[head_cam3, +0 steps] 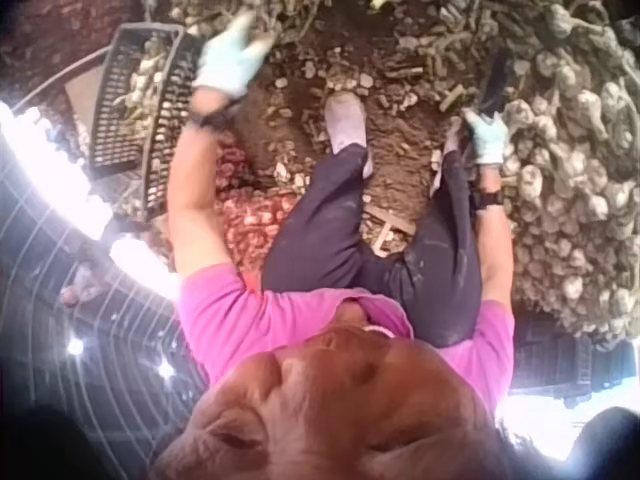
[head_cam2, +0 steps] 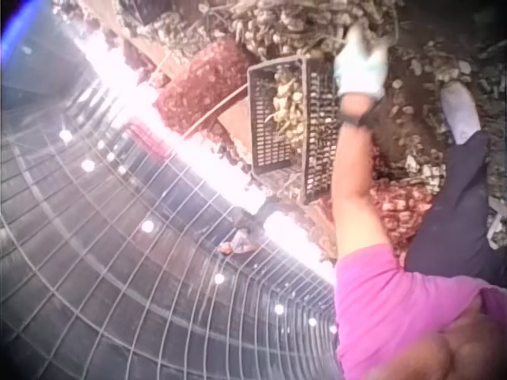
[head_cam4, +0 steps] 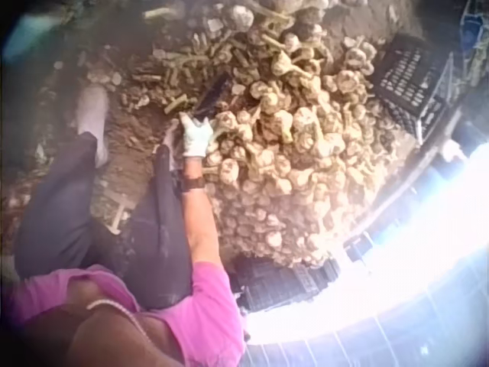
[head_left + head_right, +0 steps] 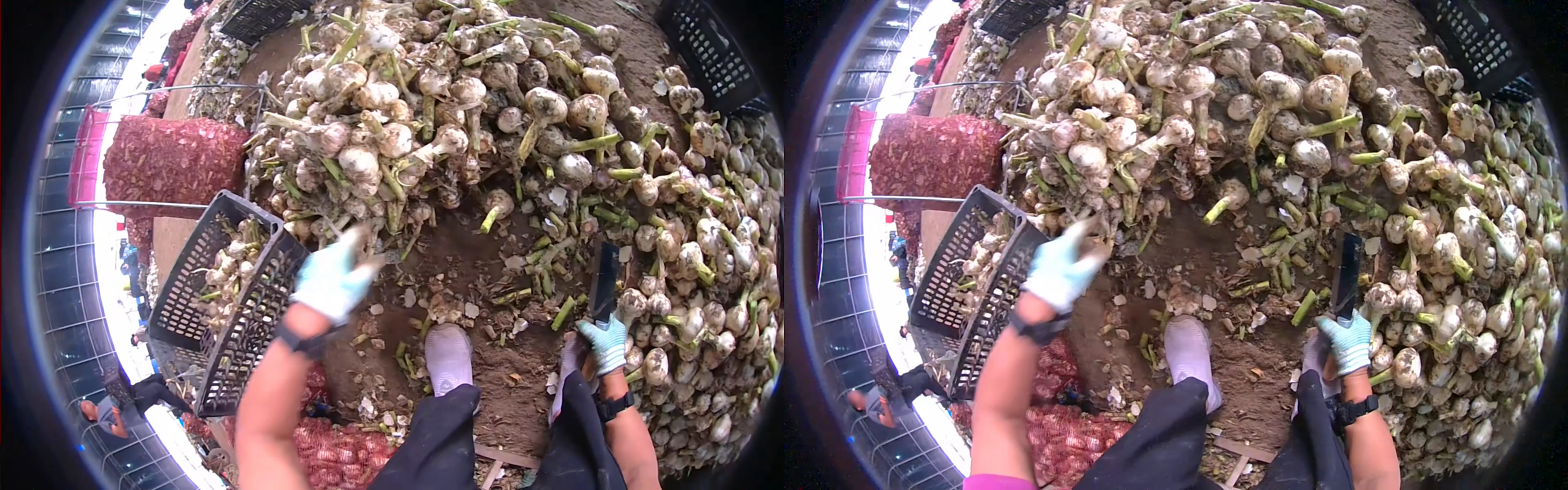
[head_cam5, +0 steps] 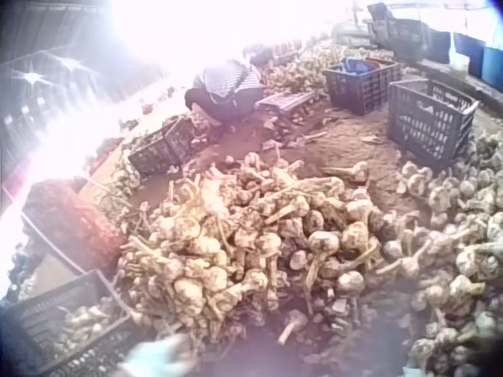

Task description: Processing garlic bulbs by trimming roots and stems using a cleaver.

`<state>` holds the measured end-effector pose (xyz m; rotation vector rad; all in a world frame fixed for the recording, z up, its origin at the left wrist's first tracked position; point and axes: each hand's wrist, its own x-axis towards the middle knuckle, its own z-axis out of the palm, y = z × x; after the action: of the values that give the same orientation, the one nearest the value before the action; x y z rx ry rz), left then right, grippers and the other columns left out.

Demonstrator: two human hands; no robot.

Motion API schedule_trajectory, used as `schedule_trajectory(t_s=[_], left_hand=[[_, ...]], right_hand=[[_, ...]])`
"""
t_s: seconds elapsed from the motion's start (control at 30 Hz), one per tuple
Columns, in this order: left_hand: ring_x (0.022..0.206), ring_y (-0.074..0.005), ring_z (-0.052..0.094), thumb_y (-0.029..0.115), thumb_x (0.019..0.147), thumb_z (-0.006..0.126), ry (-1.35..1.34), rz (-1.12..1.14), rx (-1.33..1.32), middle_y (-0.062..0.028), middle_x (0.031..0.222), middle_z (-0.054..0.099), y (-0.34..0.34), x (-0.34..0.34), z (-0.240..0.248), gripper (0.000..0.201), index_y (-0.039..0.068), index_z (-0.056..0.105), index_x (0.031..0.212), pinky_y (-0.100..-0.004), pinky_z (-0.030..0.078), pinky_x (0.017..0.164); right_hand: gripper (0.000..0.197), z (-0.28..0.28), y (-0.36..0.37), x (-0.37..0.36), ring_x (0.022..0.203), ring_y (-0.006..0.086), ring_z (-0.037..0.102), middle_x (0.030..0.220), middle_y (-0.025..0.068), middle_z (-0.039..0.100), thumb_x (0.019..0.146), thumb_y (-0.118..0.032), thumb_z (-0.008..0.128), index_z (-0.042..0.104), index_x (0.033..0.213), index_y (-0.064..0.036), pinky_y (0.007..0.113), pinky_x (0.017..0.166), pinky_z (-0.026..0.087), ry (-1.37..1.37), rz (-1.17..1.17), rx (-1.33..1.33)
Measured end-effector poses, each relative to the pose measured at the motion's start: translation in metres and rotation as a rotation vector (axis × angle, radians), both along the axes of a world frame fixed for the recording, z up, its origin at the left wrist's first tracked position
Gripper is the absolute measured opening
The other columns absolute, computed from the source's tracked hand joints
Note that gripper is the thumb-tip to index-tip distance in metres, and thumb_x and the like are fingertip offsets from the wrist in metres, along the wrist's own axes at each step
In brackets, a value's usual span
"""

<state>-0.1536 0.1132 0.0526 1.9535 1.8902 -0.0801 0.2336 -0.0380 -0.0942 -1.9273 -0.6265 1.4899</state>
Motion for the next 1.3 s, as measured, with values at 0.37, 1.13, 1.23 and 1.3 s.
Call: schedule_trajectory(t_s=[0.37,1.13,1.23,1.3], left_hand=[[0.079,-0.0321,0.063,0.033,0.074,0.061,0.221,-0.059,-0.301,-0.0124,0.087,0.066,0.019,0.066,-0.059,0.031,0.012,0.056,0.097,-0.0398,0.050,0.072],[0.102,-0.0398,0.053,0.024,0.061,0.076,0.028,0.255,0.215,-0.0238,0.118,0.048,0.046,0.064,-0.156,0.062,0.007,0.048,0.114,-0.0417,0.045,0.085],[0.105,-0.0366,0.051,0.024,0.056,0.079,-0.164,0.229,-0.084,-0.0206,0.120,0.047,0.049,0.069,-0.148,0.062,0.002,0.050,0.107,-0.0357,0.044,0.088],[0.091,-0.0351,0.055,0.023,0.059,0.076,0.093,0.059,-0.028,-0.0155,0.106,0.051,0.031,0.100,-0.132,0.054,0.008,0.052,0.105,-0.0390,0.048,0.078]], right_hand=[[0.022,0.003,0.001,-0.004,0.062,0.0078,0.054,0.074,0.0007,0.062,0.067,-0.009,0.073,0.061,0.083,-0.0014,0.024,0.056,0.045,0.067,-0.018,-0.015],[0.022,0.018,0.010,-0.015,0.061,0.0071,0.050,0.070,-0.0014,0.058,0.068,-0.014,0.074,0.061,0.081,-0.0021,0.024,0.057,0.044,0.036,0.034,-0.074],[0.023,0.010,0.004,-0.010,0.060,0.0070,0.049,0.069,-0.0015,0.058,0.068,-0.013,0.074,0.060,0.082,-0.0020,0.024,0.055,0.043,0.026,0.010,-0.079],[0.022,0.007,0.001,-0.002,0.059,0.0069,0.049,0.069,-0.0017,0.058,0.068,-0.013,0.074,0.060,0.082,-0.0020,0.024,0.055,0.043,0.017,-0.009,-0.059]])
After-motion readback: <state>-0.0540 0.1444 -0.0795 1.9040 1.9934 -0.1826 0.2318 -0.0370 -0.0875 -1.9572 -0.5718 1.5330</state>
